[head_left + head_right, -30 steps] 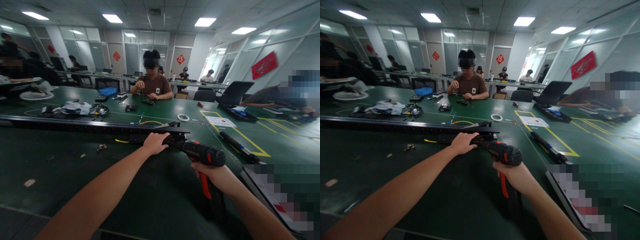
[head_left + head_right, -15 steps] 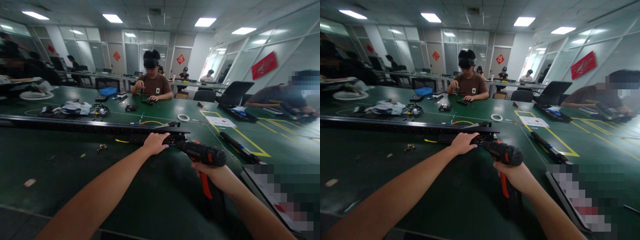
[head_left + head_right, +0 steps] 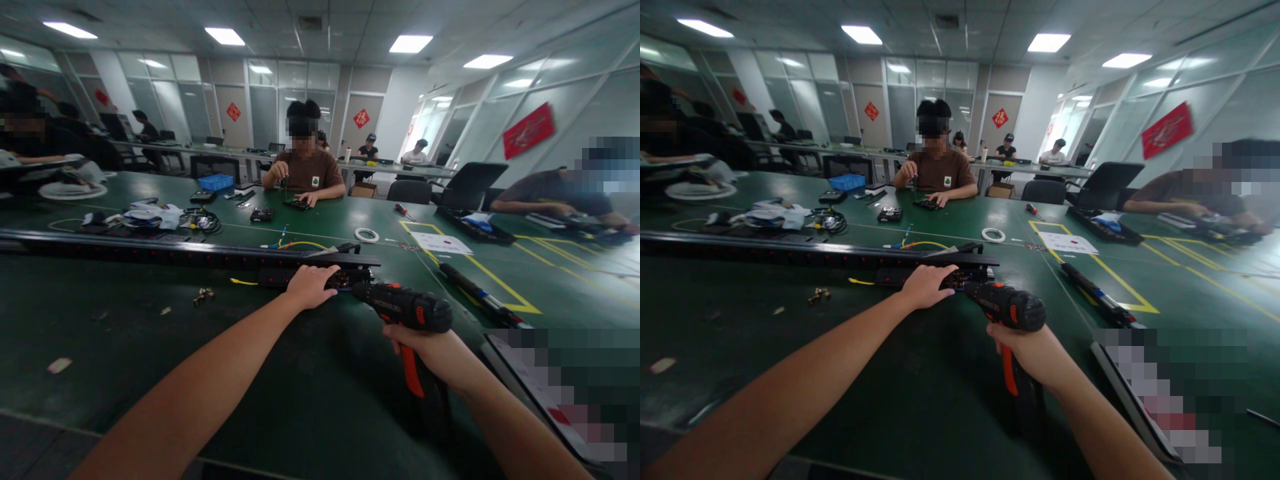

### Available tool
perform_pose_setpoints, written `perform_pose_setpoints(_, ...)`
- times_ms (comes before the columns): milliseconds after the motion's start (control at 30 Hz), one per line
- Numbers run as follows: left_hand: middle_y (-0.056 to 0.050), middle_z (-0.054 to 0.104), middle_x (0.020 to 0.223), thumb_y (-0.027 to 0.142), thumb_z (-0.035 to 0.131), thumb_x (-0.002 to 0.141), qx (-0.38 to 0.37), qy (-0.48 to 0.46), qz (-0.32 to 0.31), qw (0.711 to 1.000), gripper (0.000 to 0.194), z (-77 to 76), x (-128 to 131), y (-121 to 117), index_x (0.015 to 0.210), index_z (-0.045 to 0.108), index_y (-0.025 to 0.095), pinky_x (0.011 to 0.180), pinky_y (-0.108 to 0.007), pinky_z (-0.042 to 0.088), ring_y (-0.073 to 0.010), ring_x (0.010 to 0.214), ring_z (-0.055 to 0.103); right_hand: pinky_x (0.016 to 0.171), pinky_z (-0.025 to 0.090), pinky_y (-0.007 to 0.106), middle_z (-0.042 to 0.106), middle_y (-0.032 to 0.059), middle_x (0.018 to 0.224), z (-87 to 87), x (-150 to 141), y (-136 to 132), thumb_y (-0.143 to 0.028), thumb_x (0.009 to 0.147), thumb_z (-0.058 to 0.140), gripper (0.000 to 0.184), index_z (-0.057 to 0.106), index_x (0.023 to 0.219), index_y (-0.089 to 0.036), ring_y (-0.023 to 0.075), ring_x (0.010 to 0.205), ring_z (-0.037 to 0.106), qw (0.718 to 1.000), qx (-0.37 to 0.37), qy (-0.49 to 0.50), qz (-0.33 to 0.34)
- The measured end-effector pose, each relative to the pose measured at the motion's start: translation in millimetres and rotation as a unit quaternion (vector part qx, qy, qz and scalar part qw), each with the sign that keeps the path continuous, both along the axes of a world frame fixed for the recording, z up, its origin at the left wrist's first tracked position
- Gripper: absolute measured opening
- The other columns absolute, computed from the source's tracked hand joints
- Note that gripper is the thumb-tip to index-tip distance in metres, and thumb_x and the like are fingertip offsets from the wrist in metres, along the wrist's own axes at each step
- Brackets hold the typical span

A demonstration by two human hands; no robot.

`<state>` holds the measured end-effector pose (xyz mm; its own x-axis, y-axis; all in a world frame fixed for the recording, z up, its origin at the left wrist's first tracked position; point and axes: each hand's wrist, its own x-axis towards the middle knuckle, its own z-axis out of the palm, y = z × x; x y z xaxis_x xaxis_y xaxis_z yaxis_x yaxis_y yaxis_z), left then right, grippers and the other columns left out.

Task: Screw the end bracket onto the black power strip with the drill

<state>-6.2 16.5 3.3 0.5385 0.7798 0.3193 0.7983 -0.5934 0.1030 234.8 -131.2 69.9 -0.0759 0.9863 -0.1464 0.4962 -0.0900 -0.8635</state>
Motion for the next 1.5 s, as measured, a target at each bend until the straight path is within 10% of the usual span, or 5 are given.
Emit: perform_pose_setpoints(1500,-0.008,0.071,0.129,0.053,0.062,0.094,0.002,0.008,-0.001,1.000,0.063,2.8,0.6,-1.4,0.149,0.044,0.029,0.097,-0.045,0.046,-0.0316,0.114,0.066,0.061,0.045,0.030,0.063,0.0011,0.061,-4.2,2.0,1.8,-0.043,0.079,0.070,0.027,0.064,0.066,-0.020,0.0177,0.060,0.058,1.000,0.013,-0.019,0.012)
